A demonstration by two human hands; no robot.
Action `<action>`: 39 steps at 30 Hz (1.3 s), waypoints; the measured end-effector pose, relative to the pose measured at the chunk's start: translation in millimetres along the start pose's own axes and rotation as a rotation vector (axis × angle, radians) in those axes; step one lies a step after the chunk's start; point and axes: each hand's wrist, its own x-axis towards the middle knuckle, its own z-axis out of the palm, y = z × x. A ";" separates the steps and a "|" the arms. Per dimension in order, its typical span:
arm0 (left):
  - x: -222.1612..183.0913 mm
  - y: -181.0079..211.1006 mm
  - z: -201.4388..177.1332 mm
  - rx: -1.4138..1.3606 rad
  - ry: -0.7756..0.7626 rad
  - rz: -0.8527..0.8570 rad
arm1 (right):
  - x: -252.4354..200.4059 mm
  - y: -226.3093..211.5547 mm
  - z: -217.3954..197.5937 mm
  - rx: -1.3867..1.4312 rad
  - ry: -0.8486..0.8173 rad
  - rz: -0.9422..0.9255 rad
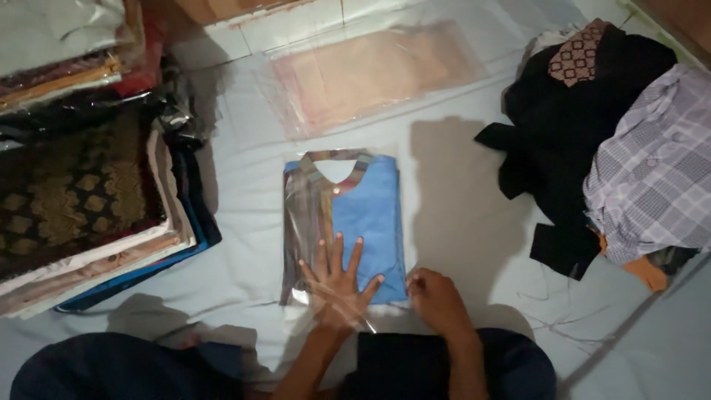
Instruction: The person packs a folded shirt into a clear plastic bag by hand on a white surface next to stacks of other folded garments.
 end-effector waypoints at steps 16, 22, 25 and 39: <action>-11.2 2.3 -1.4 0.087 -0.133 -0.132 | 24.4 18.8 11.2 0.008 0.069 -0.021; -9.0 -5.9 4.8 0.202 -0.154 -0.074 | 9.6 -4.6 3.3 0.006 0.039 0.036; -9.9 -3.9 6.1 0.227 -0.122 -0.069 | -3.5 -23.8 0.7 -0.015 0.021 0.117; -14.2 19.7 3.6 -0.156 -0.226 0.111 | 21.0 13.1 17.5 0.043 0.065 -0.002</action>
